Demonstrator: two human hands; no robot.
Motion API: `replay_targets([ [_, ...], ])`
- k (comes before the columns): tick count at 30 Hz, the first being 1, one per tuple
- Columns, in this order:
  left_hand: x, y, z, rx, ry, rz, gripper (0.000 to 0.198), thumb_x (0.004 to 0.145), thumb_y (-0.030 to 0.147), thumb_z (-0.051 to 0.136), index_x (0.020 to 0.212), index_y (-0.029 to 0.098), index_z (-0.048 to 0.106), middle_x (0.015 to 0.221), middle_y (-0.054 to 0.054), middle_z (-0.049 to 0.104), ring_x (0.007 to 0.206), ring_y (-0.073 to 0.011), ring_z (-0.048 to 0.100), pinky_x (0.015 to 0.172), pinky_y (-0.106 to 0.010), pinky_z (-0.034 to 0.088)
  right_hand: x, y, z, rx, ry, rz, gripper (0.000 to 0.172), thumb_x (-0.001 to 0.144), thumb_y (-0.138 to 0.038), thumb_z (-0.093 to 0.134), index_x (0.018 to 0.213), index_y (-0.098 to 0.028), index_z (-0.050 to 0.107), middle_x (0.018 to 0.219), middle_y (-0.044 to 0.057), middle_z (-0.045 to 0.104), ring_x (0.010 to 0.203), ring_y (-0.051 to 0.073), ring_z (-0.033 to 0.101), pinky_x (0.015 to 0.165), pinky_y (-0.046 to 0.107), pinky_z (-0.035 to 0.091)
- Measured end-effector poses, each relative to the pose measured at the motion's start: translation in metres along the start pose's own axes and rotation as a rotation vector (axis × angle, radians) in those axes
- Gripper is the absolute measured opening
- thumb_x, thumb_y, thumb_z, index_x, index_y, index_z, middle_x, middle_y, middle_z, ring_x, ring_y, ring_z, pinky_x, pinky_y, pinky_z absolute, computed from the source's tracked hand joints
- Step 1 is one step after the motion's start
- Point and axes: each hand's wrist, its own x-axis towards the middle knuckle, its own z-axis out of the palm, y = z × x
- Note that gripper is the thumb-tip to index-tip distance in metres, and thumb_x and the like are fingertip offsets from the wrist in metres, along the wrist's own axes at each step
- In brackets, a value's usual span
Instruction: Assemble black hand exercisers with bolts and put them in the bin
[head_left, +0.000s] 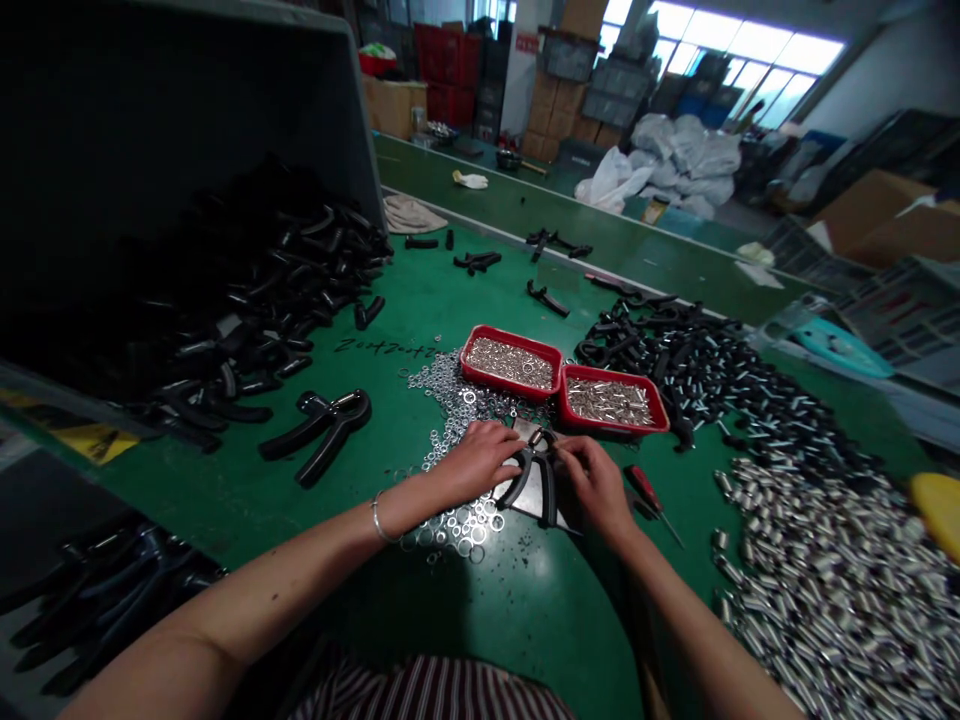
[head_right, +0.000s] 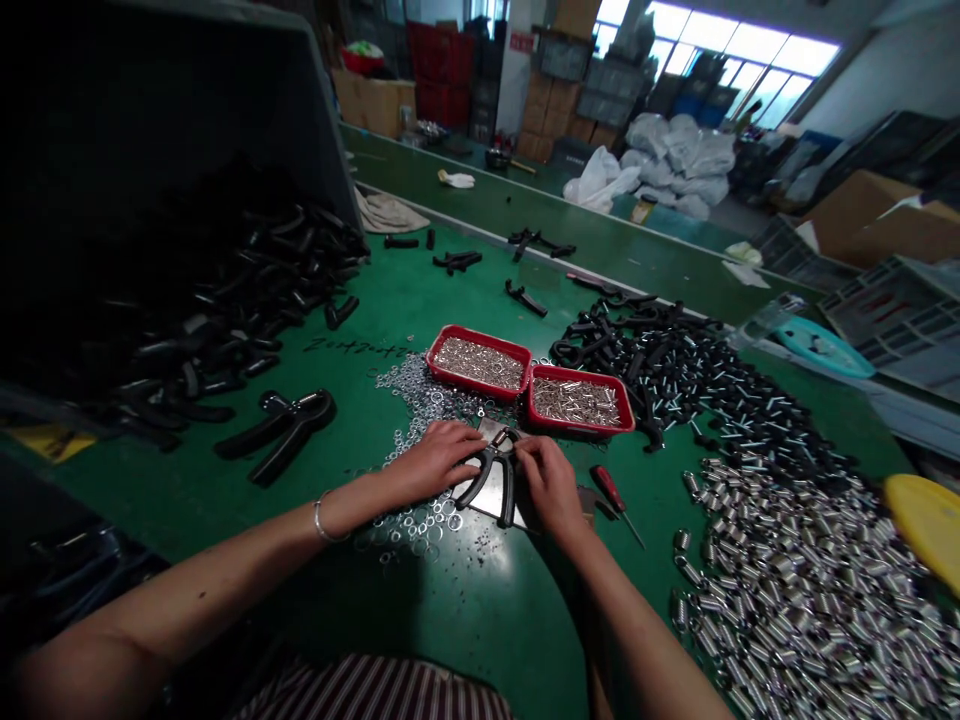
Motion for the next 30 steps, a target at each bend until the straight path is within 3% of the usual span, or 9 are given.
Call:
replay_targets([
  [2,-0.004,0.014,-0.006,-0.041,0.050,0.033,0.026,0.096,0.029,0.052,0.118,0.022,0.066,0.114,-0.008,0.065,0.112,-0.0253,0.051,0.098,-0.044,0.034,-0.018,-0.014,-0.008,0.230,0.026,0.178,0.017,0.093,-0.038,0.058,0.088,-0.021,0.057,0.083,0.002,0.065,0.075,0.018,0.062,0.072,0.032,0.050],
  [5,-0.010,0.038,-0.006,-0.223,0.068,0.074,0.024,0.098,0.028,0.051,0.111,0.022,0.069,0.101,-0.006,0.069,0.101,-0.0217,0.055,0.094,-0.040,0.036,-0.048,-0.035,-0.012,0.558,-0.100,0.343,0.021,0.088,-0.039,0.066,0.087,-0.021,0.055,0.075,-0.001,0.064,0.065,0.015,0.063,0.065,0.029,0.051],
  [8,-0.016,0.055,0.004,-0.495,0.040,0.014,0.019,0.094,0.031,0.059,0.102,0.020,0.072,0.092,-0.004,0.071,0.092,-0.0186,0.059,0.090,-0.035,0.040,-0.067,-0.045,-0.007,0.819,-0.187,0.432,0.026,0.084,-0.037,0.071,0.092,-0.022,0.051,0.072,-0.003,0.066,0.057,0.013,0.063,0.058,0.027,0.053],
  [13,-0.022,0.059,0.018,-0.817,-0.011,-0.191,0.016,0.087,0.035,0.067,0.089,0.020,0.073,0.087,-0.003,0.069,0.088,-0.0170,0.062,0.084,-0.029,0.046,-0.070,-0.038,0.006,1.122,-0.202,0.502,0.031,0.080,-0.034,0.077,0.092,-0.021,0.052,0.062,-0.006,0.061,0.046,0.008,0.050,0.046,0.022,0.050],
  [19,-0.013,0.057,0.015,-0.740,-0.085,-0.234,0.017,0.086,0.035,0.066,0.084,0.019,0.071,0.085,-0.002,0.068,0.085,-0.0167,0.062,0.081,-0.028,0.047,-0.068,-0.029,0.017,1.295,-0.253,0.613,0.029,0.081,-0.037,0.076,0.089,-0.020,0.054,0.061,-0.007,0.053,0.044,0.005,0.045,0.043,0.017,0.043],
  [21,0.000,0.051,0.009,-0.663,-0.090,-0.197,0.016,0.088,0.033,0.063,0.084,0.019,0.070,0.087,-0.002,0.068,0.086,-0.0164,0.062,0.082,-0.028,0.047,-0.070,-0.026,0.013,1.232,-0.186,0.619,0.027,0.085,-0.040,0.071,0.090,-0.020,0.054,0.066,-0.005,0.056,0.048,0.006,0.046,0.046,0.018,0.043],
  [23,0.021,0.036,0.003,-0.545,-0.005,-0.171,0.016,0.091,0.030,0.059,0.087,0.019,0.069,0.091,-0.003,0.069,0.090,-0.0171,0.062,0.086,-0.030,0.047,-0.073,-0.021,0.001,1.032,-0.098,0.593,0.026,0.090,-0.045,0.063,0.091,-0.020,0.054,0.073,-0.002,0.061,0.052,0.008,0.048,0.050,0.021,0.045],
  [26,0.057,0.004,-0.001,-0.357,0.074,-0.204,0.015,0.090,0.025,0.056,0.090,0.018,0.069,0.093,-0.004,0.071,0.090,-0.0188,0.064,0.085,-0.032,0.047,-0.090,-0.005,-0.029,0.445,0.007,0.488,0.027,0.092,-0.048,0.056,0.093,-0.021,0.059,0.088,0.005,0.066,0.068,0.016,0.059,0.066,0.031,0.051],
  [30,0.087,-0.028,0.009,-0.256,-0.056,-0.209,0.015,0.087,0.024,0.058,0.087,0.017,0.070,0.090,-0.004,0.072,0.083,-0.0191,0.065,0.079,-0.030,0.048,-0.131,0.021,-0.062,-0.253,0.050,0.349,0.027,0.090,-0.043,0.057,0.107,-0.022,0.063,0.112,0.011,0.063,0.108,0.030,0.058,0.099,0.048,0.043],
])
